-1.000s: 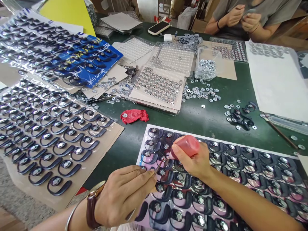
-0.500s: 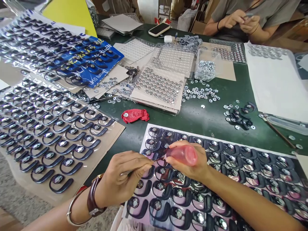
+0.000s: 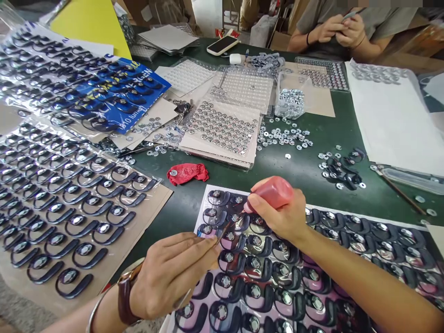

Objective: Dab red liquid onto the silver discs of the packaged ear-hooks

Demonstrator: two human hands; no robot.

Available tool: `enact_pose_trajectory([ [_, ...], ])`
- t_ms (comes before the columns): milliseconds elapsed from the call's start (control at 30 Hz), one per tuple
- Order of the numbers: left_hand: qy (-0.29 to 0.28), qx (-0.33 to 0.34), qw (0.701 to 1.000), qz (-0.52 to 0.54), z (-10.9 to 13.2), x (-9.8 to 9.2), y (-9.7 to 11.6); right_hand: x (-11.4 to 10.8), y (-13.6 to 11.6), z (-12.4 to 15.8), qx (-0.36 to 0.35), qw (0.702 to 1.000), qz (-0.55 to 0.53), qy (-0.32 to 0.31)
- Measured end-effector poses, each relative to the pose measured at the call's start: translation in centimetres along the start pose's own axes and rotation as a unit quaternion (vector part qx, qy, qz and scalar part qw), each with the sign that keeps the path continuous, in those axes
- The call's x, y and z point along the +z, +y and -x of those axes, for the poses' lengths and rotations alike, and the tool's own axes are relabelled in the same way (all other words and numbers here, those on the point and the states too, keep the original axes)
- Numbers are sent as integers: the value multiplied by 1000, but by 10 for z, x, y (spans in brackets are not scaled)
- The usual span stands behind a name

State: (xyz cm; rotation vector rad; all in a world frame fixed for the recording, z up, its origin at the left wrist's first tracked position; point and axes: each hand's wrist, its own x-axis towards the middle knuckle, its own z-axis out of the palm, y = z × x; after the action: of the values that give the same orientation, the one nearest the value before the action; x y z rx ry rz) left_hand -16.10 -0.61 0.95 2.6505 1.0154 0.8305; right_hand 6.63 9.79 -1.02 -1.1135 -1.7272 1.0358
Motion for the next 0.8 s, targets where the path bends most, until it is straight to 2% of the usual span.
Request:
enact_pose_trajectory([
  [200,-8,33,999,-24,-7,7,-5,10,12,6,-3,1000,-20,13],
  [633,-27,90,989,-110,-7,17,8,14,15,5,-21,998,7,-61],
  [800,-15,90,989,-116,-6,20,8,15,14,3,-36,998,26,-46],
])
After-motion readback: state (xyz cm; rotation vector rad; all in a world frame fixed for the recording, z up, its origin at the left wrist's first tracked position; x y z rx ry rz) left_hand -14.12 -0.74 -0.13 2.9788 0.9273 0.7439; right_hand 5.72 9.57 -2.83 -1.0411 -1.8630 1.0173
